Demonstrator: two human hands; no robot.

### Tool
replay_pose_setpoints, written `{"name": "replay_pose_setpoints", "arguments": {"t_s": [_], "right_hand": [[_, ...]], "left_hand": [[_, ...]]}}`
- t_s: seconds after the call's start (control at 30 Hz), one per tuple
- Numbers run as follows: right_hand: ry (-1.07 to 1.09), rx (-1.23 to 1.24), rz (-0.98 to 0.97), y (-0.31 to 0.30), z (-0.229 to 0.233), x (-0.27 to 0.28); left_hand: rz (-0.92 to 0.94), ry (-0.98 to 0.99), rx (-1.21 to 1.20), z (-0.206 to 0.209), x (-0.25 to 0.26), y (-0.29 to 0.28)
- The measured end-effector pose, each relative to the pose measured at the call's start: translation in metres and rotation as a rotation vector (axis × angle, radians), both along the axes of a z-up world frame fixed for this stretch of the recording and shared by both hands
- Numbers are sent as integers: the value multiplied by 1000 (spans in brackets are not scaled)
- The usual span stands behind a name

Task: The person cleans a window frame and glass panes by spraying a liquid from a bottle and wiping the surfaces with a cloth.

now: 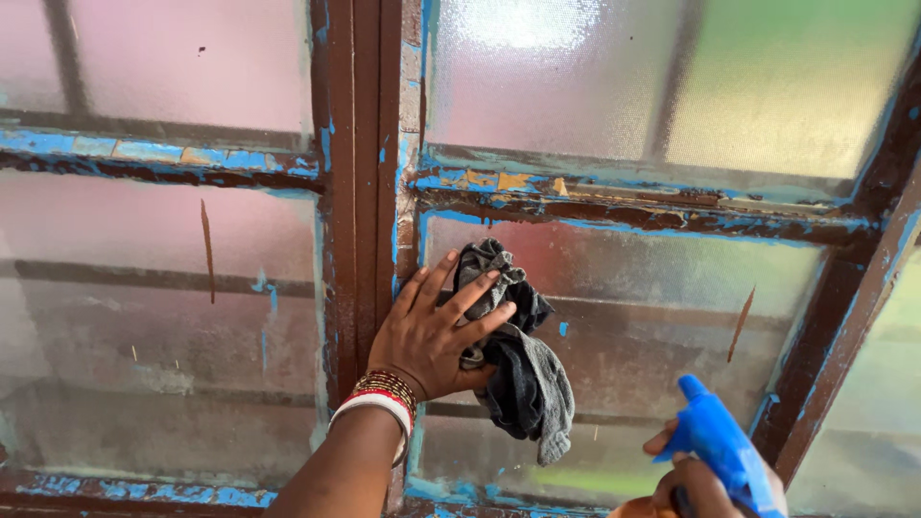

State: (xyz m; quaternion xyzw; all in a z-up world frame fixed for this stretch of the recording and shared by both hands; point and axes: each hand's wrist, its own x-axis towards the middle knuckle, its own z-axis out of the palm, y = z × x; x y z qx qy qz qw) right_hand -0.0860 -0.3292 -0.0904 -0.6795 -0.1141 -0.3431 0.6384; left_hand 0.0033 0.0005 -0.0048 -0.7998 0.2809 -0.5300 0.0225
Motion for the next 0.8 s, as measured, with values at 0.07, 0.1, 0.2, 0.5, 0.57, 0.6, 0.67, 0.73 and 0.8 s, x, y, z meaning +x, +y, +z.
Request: {"name": "replay_pose_setpoints", "arguments": {"t_s": [0.07, 0.1, 0.2, 0.5, 0.57, 0.6, 0.67, 0.73, 0.8], "right_hand": [[35, 65, -6, -6, 0, 8], [32, 63, -5, -11, 2, 12], [129, 64, 42, -24, 6, 17], [171, -27, 1, -6, 57, 6], [53, -45, 127, 4, 65, 1], [59, -45, 126, 9, 68, -2], [204, 62, 45, 20, 73, -9], [198, 22, 78, 26, 75, -11], [185, -21, 114, 27, 75, -11]], "left_hand": [[-62, -100, 9, 0, 1, 1], [-62, -104, 7, 0, 0, 2], [-99, -176, 30, -2, -1, 4], [-170, -34, -134, -21, -21, -21], [-136, 71, -315, -32, -29, -38], [-137, 77, -315, -35, -32, -46], [-95, 55, -460, -41, -37, -63], [-124, 108, -554, -48, -42, -79], [-154, 154, -651, -54, -43, -99]]}}
